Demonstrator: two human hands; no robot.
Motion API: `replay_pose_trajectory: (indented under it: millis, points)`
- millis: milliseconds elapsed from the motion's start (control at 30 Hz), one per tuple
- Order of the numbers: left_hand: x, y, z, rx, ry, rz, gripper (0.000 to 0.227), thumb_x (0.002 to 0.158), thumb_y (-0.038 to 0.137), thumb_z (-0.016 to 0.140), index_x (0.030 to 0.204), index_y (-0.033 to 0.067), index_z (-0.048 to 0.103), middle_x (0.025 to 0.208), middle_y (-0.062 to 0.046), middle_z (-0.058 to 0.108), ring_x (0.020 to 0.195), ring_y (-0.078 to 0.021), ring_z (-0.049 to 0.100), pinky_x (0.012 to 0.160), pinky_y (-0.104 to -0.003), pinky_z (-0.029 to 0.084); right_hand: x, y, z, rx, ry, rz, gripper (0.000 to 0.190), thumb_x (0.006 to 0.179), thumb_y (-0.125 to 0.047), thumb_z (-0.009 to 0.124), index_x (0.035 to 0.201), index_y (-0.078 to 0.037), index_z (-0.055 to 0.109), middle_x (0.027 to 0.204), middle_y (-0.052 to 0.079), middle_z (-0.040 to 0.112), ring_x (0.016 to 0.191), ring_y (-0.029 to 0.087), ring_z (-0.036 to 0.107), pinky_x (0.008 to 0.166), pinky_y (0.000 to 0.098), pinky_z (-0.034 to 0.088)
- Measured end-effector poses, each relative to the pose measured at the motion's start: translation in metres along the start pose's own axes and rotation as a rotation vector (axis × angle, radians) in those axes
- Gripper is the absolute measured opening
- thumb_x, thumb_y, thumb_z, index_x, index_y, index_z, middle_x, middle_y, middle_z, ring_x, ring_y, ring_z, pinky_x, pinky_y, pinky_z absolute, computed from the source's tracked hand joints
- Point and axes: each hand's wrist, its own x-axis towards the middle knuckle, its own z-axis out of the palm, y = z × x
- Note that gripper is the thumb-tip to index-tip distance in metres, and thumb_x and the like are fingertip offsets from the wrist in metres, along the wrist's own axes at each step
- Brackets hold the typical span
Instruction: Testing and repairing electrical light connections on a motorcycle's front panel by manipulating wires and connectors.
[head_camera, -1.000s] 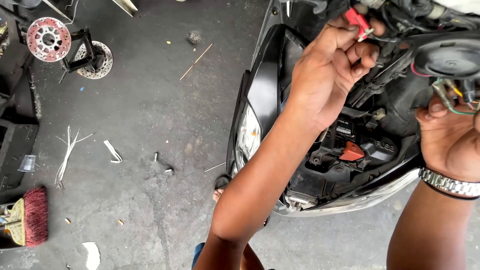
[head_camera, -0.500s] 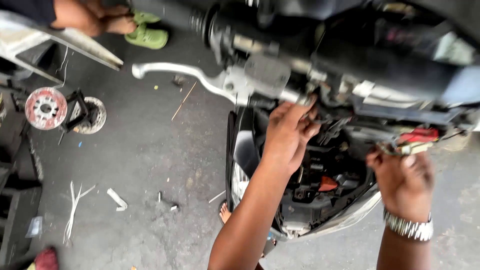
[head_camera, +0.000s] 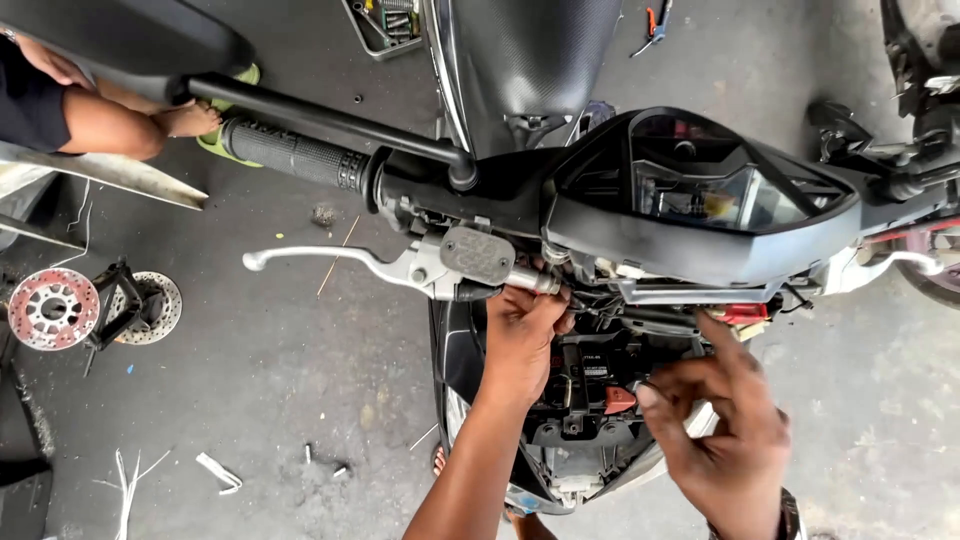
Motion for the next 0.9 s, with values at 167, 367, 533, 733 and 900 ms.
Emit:
replay_pose_trajectory:
  millis: [167, 367, 533, 733, 900]
  points:
    - [-0.006, -0.005, 0.002, -0.117, 0.093, -0.105, 0.013, 0.096, 0.008, 0.077, 0.086, 0.0128, 0.069, 0.093, -0.004, 0.075, 0.08, -0.0195, 0.069, 0.073, -0.036, 0.053, 0.007, -0.003, 0.008, -0.056, -0.031, 0.11, 0.078, 0.09, -0.019, 0.087, 0.156, -0.006, 0.047, 0.089, 0.001, 0.081, 0.061, 0.008, 0.07, 0.06, 0.0214, 0.06]
    - [-0.008, 0.009, 0.006, 0.039, 0.037, -0.065, 0.013, 0.097, 0.01, 0.084, 0.086, 0.0122, 0.079, 0.1, -0.004, 0.081, 0.097, -0.0188, 0.076, 0.078, -0.041, 0.067, 0.008, 0.0, 0.015, -0.01, 0.008, 0.136, 0.076, 0.089, -0.02, 0.087, 0.151, -0.005, 0.047, 0.084, 0.0, 0.082, 0.059, 0.008, 0.072, 0.058, 0.0224, 0.058]
    - [-0.006, 0.023, 0.003, 0.223, 0.039, -0.129, 0.059, 0.1, -0.003, 0.078, 0.053, 0.014, 0.046, 0.072, -0.002, 0.064, 0.095, -0.0213, 0.08, 0.081, -0.041, 0.074, 0.011, 0.003, 0.016, 0.023, -0.006, 0.053, 0.068, 0.094, -0.021, 0.082, 0.148, -0.005, 0.044, 0.072, -0.003, 0.08, 0.053, 0.006, 0.065, 0.054, 0.0221, 0.054]
    - [0.002, 0.005, -0.015, 0.246, 0.115, -0.155, 0.077, 0.092, -0.008, 0.085, 0.055, 0.0235, 0.026, 0.058, 0.01, 0.021, 0.056, -0.0057, 0.025, 0.104, -0.042, 0.063, 0.007, 0.009, 0.021, -0.014, 0.051, 0.135, 0.069, 0.091, -0.026, 0.086, 0.147, -0.009, 0.05, 0.076, -0.006, 0.075, 0.054, 0.006, 0.057, 0.056, 0.0226, 0.053]
    - [0.002, -0.008, -0.029, 0.071, 0.102, -0.139, 0.053, 0.082, -0.002, 0.095, 0.054, 0.0178, 0.055, 0.07, 0.005, 0.066, 0.088, -0.016, 0.07, 0.103, -0.051, 0.058, 0.004, 0.003, 0.025, -0.003, 0.084, 0.297, 0.073, 0.086, -0.027, 0.088, 0.149, -0.012, 0.054, 0.07, -0.007, 0.075, 0.051, 0.006, 0.06, 0.053, 0.0216, 0.053]
